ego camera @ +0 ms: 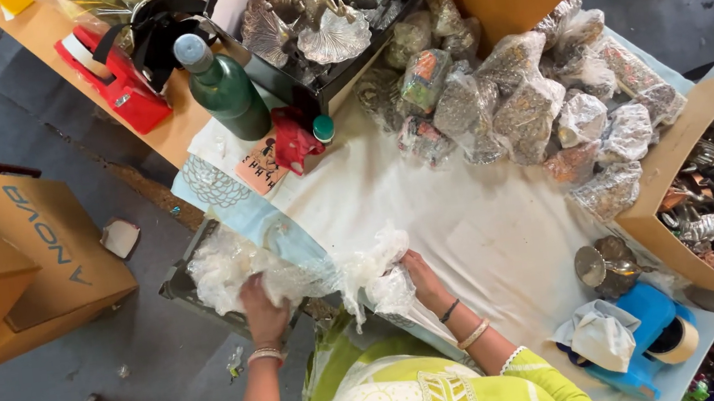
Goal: The person wraps small decorative figurines in bubble wrap. They pick up a figurine, place it on a sheet of bubble wrap, and fold the material around it to create a protective package. The person then places the wrapped item into a pile of other wrapped items on the table.
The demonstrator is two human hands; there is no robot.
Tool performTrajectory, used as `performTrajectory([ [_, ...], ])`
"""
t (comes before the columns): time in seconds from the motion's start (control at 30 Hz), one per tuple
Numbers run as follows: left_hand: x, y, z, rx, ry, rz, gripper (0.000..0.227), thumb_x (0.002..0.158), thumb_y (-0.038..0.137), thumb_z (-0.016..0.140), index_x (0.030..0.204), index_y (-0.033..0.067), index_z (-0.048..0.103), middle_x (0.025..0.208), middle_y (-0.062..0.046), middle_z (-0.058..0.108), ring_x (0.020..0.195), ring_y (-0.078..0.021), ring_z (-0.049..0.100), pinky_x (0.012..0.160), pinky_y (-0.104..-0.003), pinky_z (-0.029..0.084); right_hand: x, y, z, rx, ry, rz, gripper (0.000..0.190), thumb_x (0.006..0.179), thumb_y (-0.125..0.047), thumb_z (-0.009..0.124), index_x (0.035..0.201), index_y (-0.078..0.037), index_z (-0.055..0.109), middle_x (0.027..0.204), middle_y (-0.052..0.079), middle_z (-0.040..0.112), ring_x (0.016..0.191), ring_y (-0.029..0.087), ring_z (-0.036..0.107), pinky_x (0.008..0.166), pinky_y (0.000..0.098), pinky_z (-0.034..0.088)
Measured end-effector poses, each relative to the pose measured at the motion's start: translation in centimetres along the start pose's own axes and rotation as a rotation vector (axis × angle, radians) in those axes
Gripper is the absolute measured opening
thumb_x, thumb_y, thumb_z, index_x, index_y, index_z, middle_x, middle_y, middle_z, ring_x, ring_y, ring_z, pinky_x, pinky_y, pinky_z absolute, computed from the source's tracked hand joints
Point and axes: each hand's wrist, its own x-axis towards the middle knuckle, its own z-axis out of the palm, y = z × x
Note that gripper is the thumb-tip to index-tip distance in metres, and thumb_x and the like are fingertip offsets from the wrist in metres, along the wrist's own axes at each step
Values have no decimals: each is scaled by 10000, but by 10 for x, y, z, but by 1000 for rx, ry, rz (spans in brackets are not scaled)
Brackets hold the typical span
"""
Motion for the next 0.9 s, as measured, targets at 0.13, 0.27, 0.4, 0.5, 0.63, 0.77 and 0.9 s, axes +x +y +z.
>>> performTrajectory([
  [0.13, 15, -7, 25, -163, -150, 294, 867, 629, 187, 828, 1401, 19, 470, 1326, -213, 552, 1165, -466, 513, 1023, -546, 373, -3, -13, 9, 38, -92, 8, 376, 1013, -247, 469, 1195, 33, 641, 1058, 141, 727, 932, 231, 726, 840, 373, 606],
  [0.27, 20, -80, 74, 29, -296, 55, 572, 741, 196, 801, 1286, 156, 633, 1227, -140, 636, 1173, -417, 531, 1049, -499, 431, -7, -23, -9, 75, -33, 50, 351, 1020, -243, 500, 1187, 33, 638, 1061, 144, 720, 910, 245, 719, 822, 388, 603],
  [0.4, 16, -120, 81, 228, -176, -41, 369, 776, 108, 655, 1138, 114, 723, 1210, -191, 657, 1135, -426, 555, 966, -509, 478, -23, -33, -38, 159, 218, -31, 356, 1048, -303, 501, 1195, -4, 627, 1071, 113, 712, 966, 248, 715, 871, 398, 580],
  [0.5, 15, -97, 52, 506, -66, -133, 258, 783, 119, 633, 1012, 119, 752, 1187, -187, 639, 1099, -404, 583, 930, -506, 499, -41, -82, -52, 361, 334, -127, 391, 1007, -320, 495, 1241, -42, 642, 1141, 92, 725, 1048, 236, 708, 961, 402, 564],
  [0.63, 10, -101, 53, 327, 66, -372, 383, 849, 45, 579, 1230, 25, 614, 1110, -187, 603, 989, -397, 591, 703, -486, 485, -53, -93, -132, 376, 425, -226, 349, 1060, -313, 526, 1230, -23, 619, 1159, 136, 698, 1075, 284, 689, 990, 452, 554],
  [0.77, 6, -62, 26, 692, -102, 46, 368, 920, 74, 556, 1269, 173, 617, 1073, -87, 601, 1022, -286, 601, 815, -390, 499, -67, -87, -151, 313, 475, -267, 317, 1058, -316, 521, 1209, -51, 608, 1147, 144, 700, 1071, 291, 688, 977, 455, 547],
  [0.9, -5, -85, 62, 786, -383, 380, 240, 946, 162, 550, 1155, 241, 635, 1120, -21, 607, 1111, -272, 579, 884, -437, 485, -82, -82, -135, 367, 462, -281, 410, 1051, -349, 508, 1270, -19, 617, 1210, 130, 703, 1103, 261, 682, 991, 424, 542],
])
